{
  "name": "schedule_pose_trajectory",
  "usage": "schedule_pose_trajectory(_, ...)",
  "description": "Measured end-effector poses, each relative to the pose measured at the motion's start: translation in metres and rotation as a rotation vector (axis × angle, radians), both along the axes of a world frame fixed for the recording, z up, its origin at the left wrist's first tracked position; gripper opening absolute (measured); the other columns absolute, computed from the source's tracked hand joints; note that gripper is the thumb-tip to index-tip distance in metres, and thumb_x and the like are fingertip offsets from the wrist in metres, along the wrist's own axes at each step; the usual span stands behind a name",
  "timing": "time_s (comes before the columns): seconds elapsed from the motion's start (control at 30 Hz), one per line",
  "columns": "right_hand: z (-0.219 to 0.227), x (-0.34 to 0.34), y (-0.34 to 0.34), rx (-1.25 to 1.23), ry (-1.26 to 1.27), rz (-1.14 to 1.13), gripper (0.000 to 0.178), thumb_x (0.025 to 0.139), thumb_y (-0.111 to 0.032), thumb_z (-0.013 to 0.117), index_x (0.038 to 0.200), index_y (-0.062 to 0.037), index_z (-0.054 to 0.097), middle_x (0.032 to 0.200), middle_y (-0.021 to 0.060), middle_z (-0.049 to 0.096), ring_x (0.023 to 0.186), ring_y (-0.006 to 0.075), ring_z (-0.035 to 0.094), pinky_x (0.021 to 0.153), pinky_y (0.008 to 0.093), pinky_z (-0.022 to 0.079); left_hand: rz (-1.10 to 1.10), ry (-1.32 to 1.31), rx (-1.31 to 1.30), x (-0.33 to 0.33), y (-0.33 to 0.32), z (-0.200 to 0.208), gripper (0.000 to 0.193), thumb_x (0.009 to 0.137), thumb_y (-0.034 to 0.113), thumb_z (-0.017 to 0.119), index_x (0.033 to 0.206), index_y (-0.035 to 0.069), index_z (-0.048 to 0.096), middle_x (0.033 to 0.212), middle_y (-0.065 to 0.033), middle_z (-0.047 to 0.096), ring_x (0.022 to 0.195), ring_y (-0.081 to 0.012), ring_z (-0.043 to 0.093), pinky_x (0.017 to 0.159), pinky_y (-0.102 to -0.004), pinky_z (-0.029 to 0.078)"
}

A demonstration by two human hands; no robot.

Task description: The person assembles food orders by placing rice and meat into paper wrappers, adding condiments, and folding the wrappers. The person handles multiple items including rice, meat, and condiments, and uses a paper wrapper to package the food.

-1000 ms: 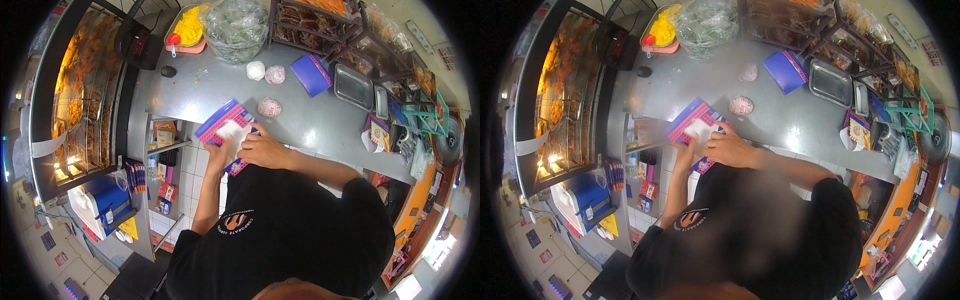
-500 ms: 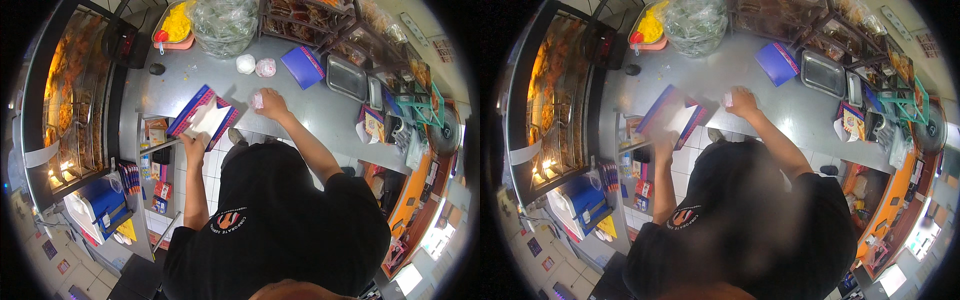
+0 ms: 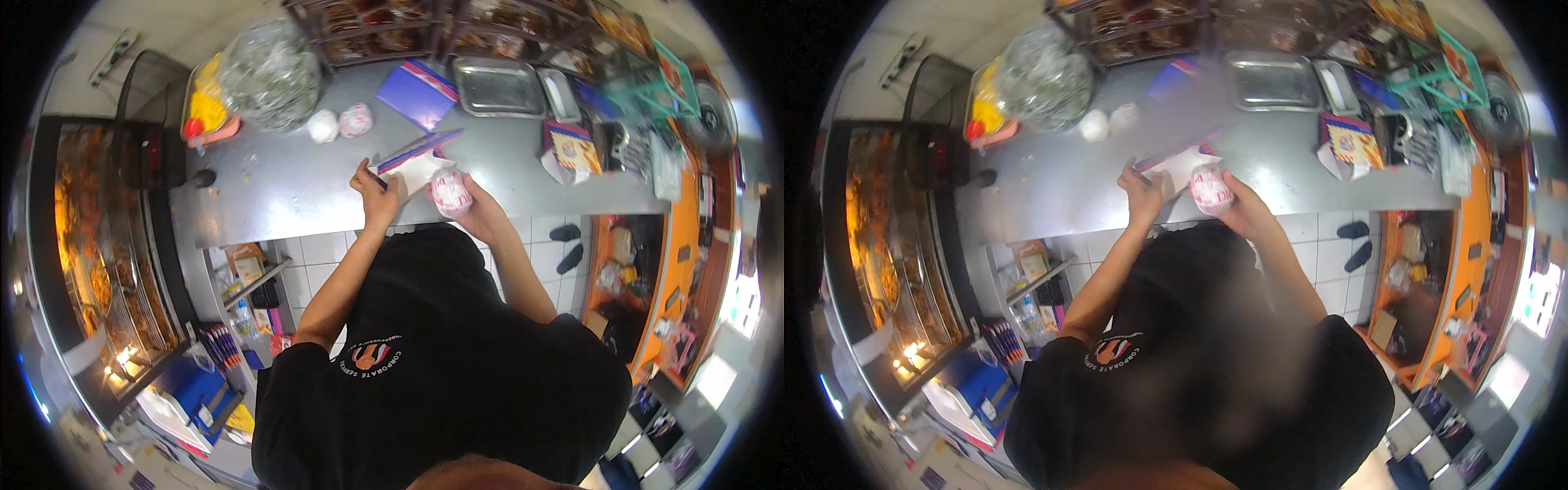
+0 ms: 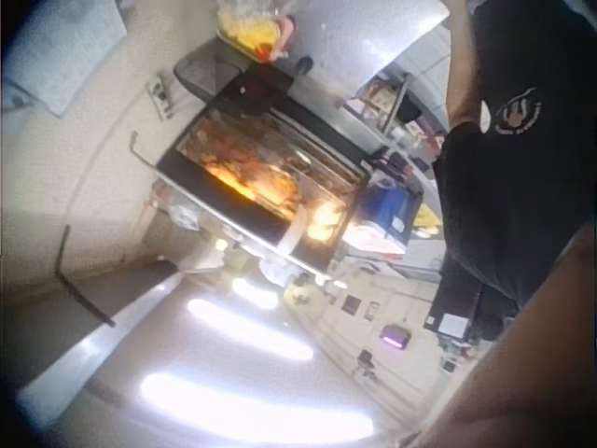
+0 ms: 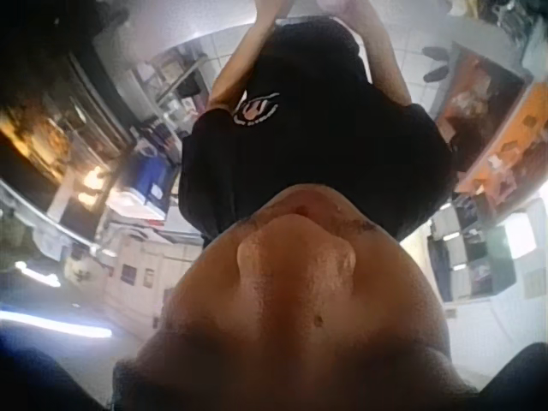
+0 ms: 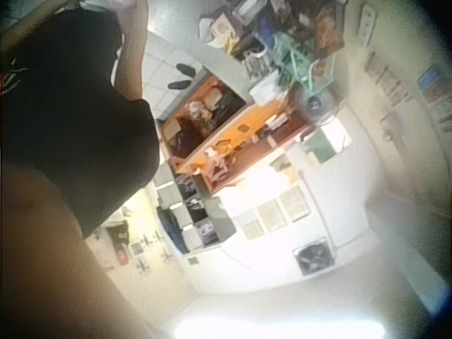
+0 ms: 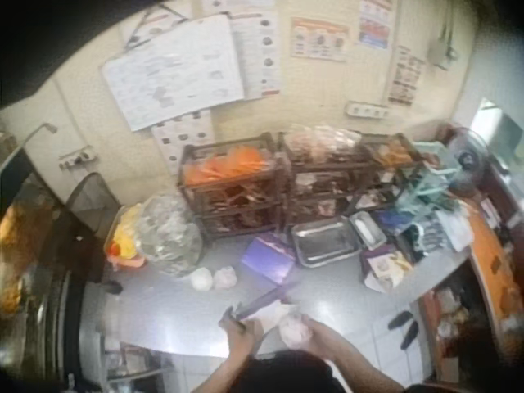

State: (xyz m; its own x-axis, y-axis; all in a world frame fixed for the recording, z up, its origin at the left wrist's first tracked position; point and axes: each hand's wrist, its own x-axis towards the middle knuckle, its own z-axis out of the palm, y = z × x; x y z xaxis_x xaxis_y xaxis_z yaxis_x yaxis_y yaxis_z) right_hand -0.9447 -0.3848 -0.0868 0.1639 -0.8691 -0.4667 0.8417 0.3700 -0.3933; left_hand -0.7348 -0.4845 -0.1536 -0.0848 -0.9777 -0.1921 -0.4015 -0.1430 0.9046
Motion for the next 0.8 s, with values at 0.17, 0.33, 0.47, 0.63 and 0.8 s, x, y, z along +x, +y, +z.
schedule_pose_trajectory(0.17,-0.005,-0.018,-0.016,0.048,0.301,-0.071,0.060,0.103,-0.025,0.074,0.147,0.0055,0.048,0.138,0.0161,0.065,0.127,0.0281,0.065,0.112,0.0399,0.051,-0.183,0.072,0.004,-0.060,0.007,-0.008,0.072,0.100,0.019,0.068,0.161,-0.001,0.035,0.131,-0.0180,0.037,0.119,-0.0293,0.049,0.106,-0.0415,0.045)
schedule_pose_trajectory(0.33,-0.020,-0.054,-0.025,0.098,1.047,-0.128,0.072,0.085,-0.033,0.089,0.139,0.0034,0.059,0.127,0.0170,0.071,0.117,0.0251,0.070,0.099,0.0374,0.055,-0.395,-0.113,-0.062,-0.092,0.010,-0.024,0.058,0.103,0.019,0.065,0.155,-0.002,0.050,0.126,-0.0156,0.051,0.119,-0.0283,0.052,0.104,-0.0372,0.047)
schedule_pose_trajectory(0.47,-0.051,-0.081,-0.021,0.075,1.346,0.029,0.062,0.086,-0.038,0.087,0.131,0.0012,0.068,0.121,0.0187,0.075,0.110,0.0287,0.074,0.096,0.0396,0.056,-0.240,0.140,-0.021,-0.138,0.013,-0.025,0.045,0.106,0.020,0.064,0.144,-0.003,0.060,0.125,-0.0169,0.061,0.114,-0.0279,0.062,0.100,-0.0375,0.051)
schedule_pose_trajectory(0.63,-0.075,-0.098,-0.024,-0.017,1.453,-0.014,0.061,0.091,-0.053,0.076,0.117,0.0019,0.075,0.112,0.0223,0.077,0.105,0.0352,0.075,0.092,0.0422,0.057,-0.209,0.256,-0.022,-0.171,0.004,-0.051,0.038,0.106,0.021,0.066,0.136,-0.002,0.065,0.127,-0.0184,0.065,0.111,-0.0283,0.068,0.095,-0.0366,0.055)
schedule_pose_trajectory(0.8,-0.105,-0.109,-0.034,0.113,1.863,0.166,0.064,0.096,-0.052,0.070,0.118,0.0083,0.070,0.112,0.0270,0.074,0.112,0.0443,0.068,0.103,0.0523,0.049,-0.401,0.044,-0.005,-0.182,-0.015,-0.035,0.043,0.101,0.024,0.071,0.135,-0.001,0.065,0.132,-0.0214,0.062,0.119,-0.0330,0.063,0.102,-0.0426,0.051)
